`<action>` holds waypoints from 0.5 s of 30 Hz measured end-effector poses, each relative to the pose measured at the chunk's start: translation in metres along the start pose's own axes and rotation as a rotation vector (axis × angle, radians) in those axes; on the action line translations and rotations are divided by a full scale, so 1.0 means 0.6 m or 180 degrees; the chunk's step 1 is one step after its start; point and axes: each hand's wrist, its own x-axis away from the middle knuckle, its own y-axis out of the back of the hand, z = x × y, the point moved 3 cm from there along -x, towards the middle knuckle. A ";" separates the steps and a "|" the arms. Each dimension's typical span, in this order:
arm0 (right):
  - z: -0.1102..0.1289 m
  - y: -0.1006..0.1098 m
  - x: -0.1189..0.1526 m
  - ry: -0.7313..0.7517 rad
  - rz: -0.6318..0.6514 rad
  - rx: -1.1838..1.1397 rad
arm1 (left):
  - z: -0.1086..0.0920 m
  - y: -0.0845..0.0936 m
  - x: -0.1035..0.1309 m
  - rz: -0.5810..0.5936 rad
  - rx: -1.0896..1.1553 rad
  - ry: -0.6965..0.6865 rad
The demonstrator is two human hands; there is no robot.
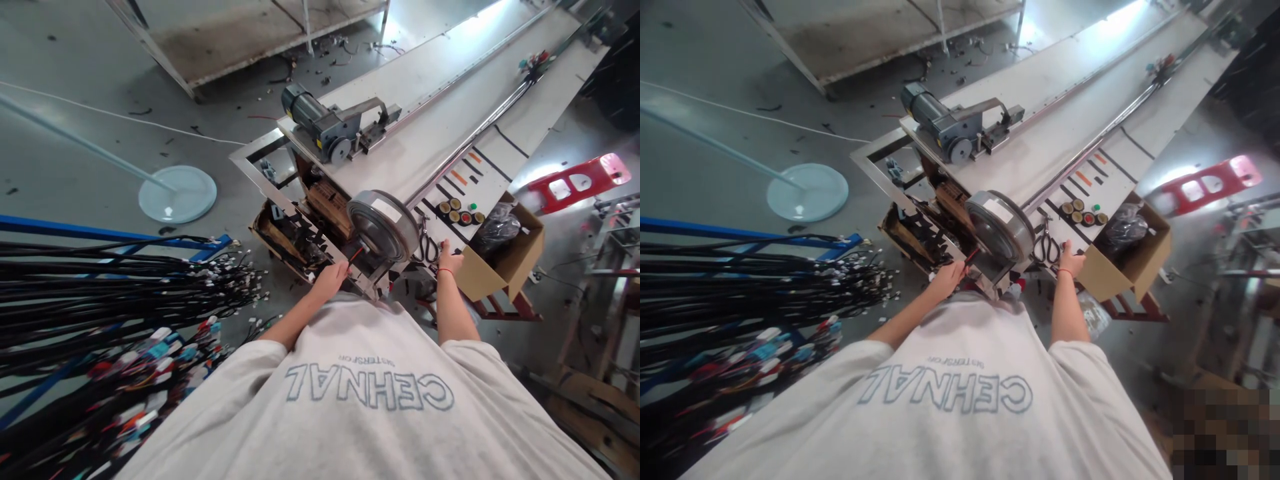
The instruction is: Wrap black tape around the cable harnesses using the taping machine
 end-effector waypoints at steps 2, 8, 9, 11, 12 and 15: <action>-0.001 0.002 0.000 -0.0135 -0.0205 0.0172 | 0.013 0.017 0.026 0.0161 -0.0246 0.0091; 0.003 0.000 0.001 -0.0089 -0.0262 0.0234 | 0.025 0.048 0.063 0.0163 -0.0944 0.0219; 0.004 0.000 0.001 -0.0082 -0.0260 0.0231 | 0.020 0.047 0.059 0.0125 -0.0967 0.0161; 0.004 0.000 0.001 -0.0087 -0.0258 0.0229 | 0.008 0.041 0.044 0.0080 -0.0949 0.0075; 0.005 0.000 0.001 -0.0096 -0.0255 0.0227 | 0.002 0.038 0.035 0.0069 -0.0900 0.0054; 0.005 0.000 0.001 -0.0098 -0.0269 0.0217 | -0.013 0.029 0.011 0.0108 -0.0729 0.0047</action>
